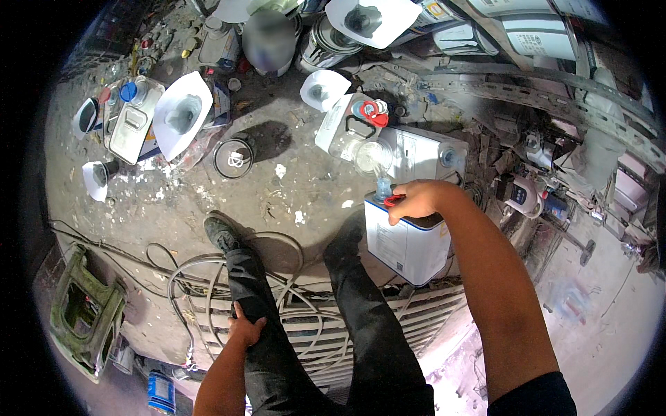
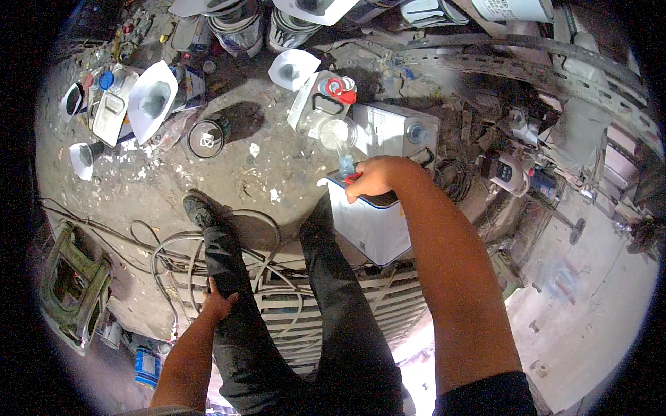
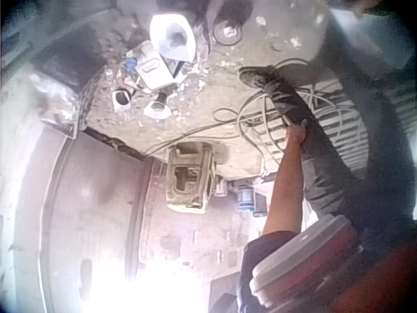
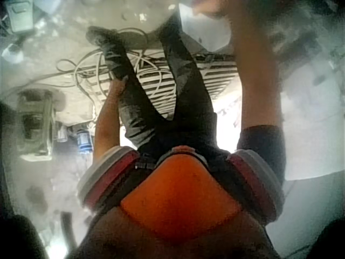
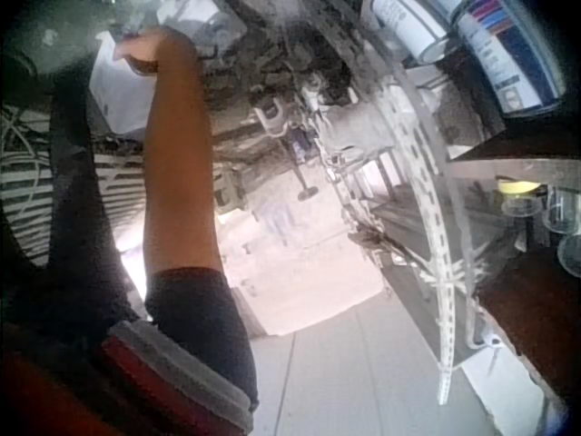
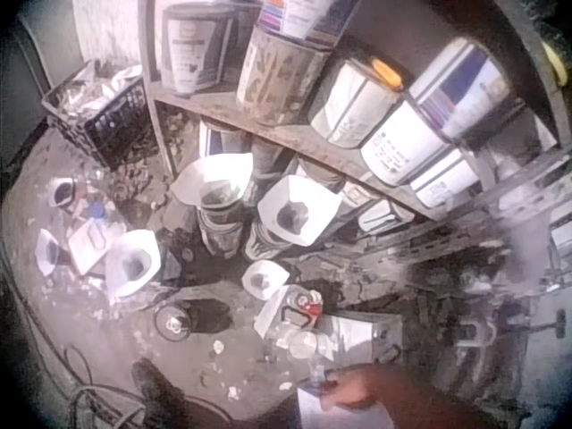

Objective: The person pours liquid from a large white container into a small plastic cup using a funnel. They then use a metal stick to stir the contents of a paint bucket. Finally, they pour the mixed liquid from the cup into a larger bucket using a funnel.

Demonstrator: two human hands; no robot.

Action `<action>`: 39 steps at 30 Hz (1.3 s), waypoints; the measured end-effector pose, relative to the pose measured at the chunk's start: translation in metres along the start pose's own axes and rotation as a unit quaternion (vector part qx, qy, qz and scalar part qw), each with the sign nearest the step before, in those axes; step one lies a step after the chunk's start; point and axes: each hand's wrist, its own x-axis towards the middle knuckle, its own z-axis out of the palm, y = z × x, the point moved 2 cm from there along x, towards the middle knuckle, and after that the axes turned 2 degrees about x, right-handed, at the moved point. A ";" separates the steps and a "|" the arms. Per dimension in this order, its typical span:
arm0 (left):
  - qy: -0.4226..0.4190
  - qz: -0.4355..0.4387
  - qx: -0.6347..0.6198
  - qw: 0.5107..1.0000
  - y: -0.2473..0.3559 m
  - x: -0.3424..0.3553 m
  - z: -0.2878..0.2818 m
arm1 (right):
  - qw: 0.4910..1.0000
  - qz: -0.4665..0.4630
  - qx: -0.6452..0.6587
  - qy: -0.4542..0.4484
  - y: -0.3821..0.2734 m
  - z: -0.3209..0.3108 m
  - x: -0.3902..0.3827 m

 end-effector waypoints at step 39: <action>-0.003 0.007 0.008 1.000 -0.008 0.007 0.004 | 0.993 -0.028 0.094 0.071 0.011 0.037 -0.004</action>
